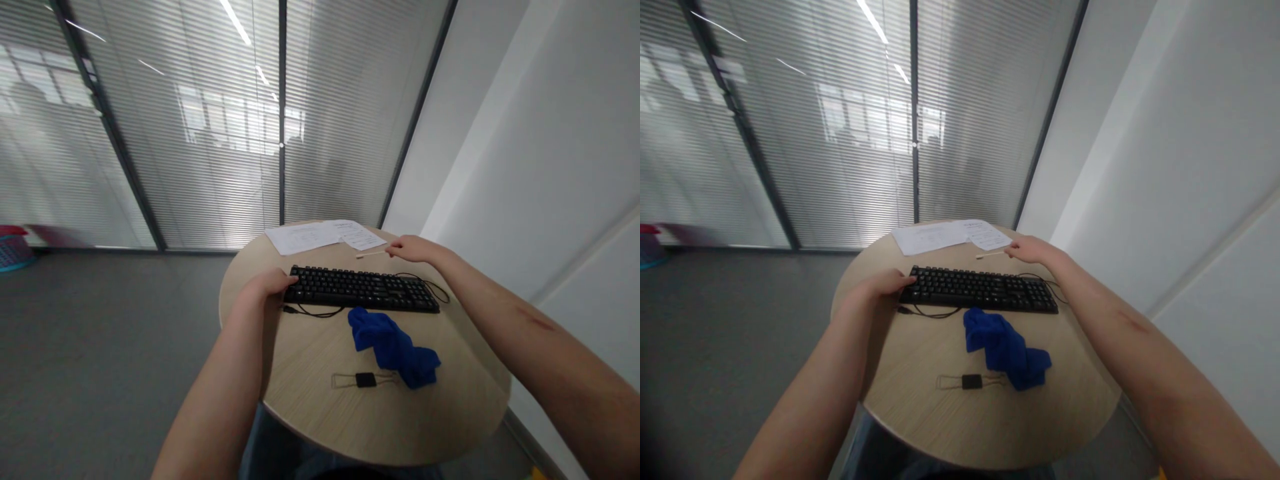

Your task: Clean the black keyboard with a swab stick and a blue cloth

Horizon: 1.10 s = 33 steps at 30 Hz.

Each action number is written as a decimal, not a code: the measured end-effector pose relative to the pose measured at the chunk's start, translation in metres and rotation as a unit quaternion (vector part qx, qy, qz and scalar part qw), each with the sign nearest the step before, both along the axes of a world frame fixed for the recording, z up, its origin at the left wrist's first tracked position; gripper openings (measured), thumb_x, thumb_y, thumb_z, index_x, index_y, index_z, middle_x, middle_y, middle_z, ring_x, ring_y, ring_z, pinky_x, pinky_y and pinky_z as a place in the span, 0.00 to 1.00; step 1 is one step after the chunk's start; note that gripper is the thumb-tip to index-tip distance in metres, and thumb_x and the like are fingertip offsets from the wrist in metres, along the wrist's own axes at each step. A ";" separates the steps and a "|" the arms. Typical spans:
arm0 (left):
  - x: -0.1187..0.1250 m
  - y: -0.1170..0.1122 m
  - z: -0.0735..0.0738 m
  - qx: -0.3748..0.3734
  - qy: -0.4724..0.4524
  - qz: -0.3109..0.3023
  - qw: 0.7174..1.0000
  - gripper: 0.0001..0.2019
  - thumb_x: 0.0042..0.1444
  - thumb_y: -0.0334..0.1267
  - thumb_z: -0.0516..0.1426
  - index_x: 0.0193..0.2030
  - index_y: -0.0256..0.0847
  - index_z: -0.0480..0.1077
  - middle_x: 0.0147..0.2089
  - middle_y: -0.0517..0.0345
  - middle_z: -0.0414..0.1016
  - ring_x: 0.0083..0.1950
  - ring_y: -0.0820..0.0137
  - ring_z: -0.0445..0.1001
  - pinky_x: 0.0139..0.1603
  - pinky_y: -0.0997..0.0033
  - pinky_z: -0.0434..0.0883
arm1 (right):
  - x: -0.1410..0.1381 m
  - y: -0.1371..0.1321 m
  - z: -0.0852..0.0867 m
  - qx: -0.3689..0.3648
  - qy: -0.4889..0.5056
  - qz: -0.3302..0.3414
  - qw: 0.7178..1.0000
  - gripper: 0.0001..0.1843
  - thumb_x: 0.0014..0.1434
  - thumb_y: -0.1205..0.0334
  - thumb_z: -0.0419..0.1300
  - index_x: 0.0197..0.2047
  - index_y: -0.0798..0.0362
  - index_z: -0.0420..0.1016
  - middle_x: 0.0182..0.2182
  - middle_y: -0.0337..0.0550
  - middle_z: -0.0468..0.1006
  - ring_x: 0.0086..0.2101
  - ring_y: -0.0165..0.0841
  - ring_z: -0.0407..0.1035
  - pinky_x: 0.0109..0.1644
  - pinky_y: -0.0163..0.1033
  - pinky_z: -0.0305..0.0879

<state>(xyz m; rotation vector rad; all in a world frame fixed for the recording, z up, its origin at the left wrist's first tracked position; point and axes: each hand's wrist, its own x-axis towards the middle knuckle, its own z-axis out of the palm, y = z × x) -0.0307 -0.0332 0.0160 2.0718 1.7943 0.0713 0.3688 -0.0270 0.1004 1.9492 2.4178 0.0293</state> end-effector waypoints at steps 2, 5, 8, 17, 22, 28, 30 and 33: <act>0.000 -0.002 0.000 -0.005 -0.003 0.000 1.000 0.25 0.61 0.55 0.49 0.27 0.39 0.76 0.36 0.45 0.81 0.39 0.60 0.77 0.40 0.67 0.66 | -0.041 0.003 -0.012 0.006 0.009 0.037 0.999 0.22 0.69 0.49 0.51 0.42 0.50 0.84 0.41 0.46 0.84 0.41 0.38 0.75 0.42 0.37 0.63; 0.000 -0.003 0.000 -0.011 -0.003 0.000 1.000 0.25 0.61 0.55 0.49 0.26 0.39 0.75 0.36 0.45 0.81 0.37 0.60 0.77 0.37 0.67 0.66 | -0.098 0.005 -0.030 0.017 0.015 0.078 0.997 0.23 0.68 0.47 0.52 0.41 0.50 0.84 0.41 0.48 0.85 0.42 0.40 0.75 0.43 0.37 0.63; 0.001 -0.004 0.000 -0.018 -0.002 -0.004 1.000 0.25 0.62 0.56 0.48 0.27 0.39 0.75 0.34 0.46 0.81 0.36 0.60 0.77 0.36 0.67 0.66 | -0.142 0.008 -0.041 0.037 0.026 0.099 0.994 0.25 0.70 0.46 0.49 0.45 0.49 0.84 0.45 0.49 0.84 0.44 0.40 0.75 0.44 0.37 0.63; 0.003 -0.006 0.002 -0.015 0.015 -0.015 1.000 0.26 0.63 0.55 0.48 0.30 0.38 0.77 0.35 0.47 0.81 0.37 0.60 0.77 0.37 0.67 0.66 | -0.183 0.023 -0.055 0.030 0.025 0.119 0.992 0.24 0.69 0.46 0.51 0.44 0.52 0.85 0.46 0.52 0.84 0.45 0.43 0.75 0.45 0.39 0.62; 0.004 -0.006 0.003 -0.021 0.014 -0.006 1.000 0.26 0.63 0.56 0.48 0.31 0.38 0.77 0.33 0.47 0.81 0.37 0.60 0.77 0.38 0.67 0.67 | -0.160 0.023 -0.054 0.007 0.019 0.124 0.992 0.22 0.70 0.48 0.52 0.44 0.50 0.85 0.44 0.48 0.84 0.43 0.40 0.75 0.43 0.37 0.62; 0.001 0.000 0.001 -0.017 0.013 -0.011 1.000 0.26 0.62 0.56 0.48 0.30 0.38 0.77 0.34 0.46 0.81 0.38 0.58 0.77 0.39 0.66 0.67 | -0.117 0.017 -0.048 -0.013 0.019 0.113 0.993 0.20 0.69 0.52 0.53 0.46 0.49 0.85 0.42 0.45 0.85 0.40 0.38 0.75 0.40 0.35 0.61; 0.000 0.003 -0.001 -0.018 -0.002 -0.015 1.000 0.25 0.61 0.56 0.49 0.29 0.39 0.77 0.32 0.47 0.80 0.38 0.58 0.77 0.40 0.66 0.67 | -0.100 0.014 -0.047 -0.018 0.017 0.106 0.994 0.19 0.68 0.52 0.53 0.46 0.50 0.85 0.42 0.44 0.85 0.40 0.37 0.75 0.40 0.35 0.61; -0.002 0.008 -0.004 -0.019 0.000 -0.003 1.000 0.25 0.61 0.56 0.49 0.24 0.40 0.73 0.31 0.47 0.80 0.37 0.58 0.77 0.38 0.66 0.67 | -0.069 0.008 -0.046 -0.027 0.011 0.089 0.996 0.20 0.68 0.51 0.53 0.44 0.50 0.85 0.41 0.44 0.85 0.40 0.37 0.75 0.41 0.35 0.62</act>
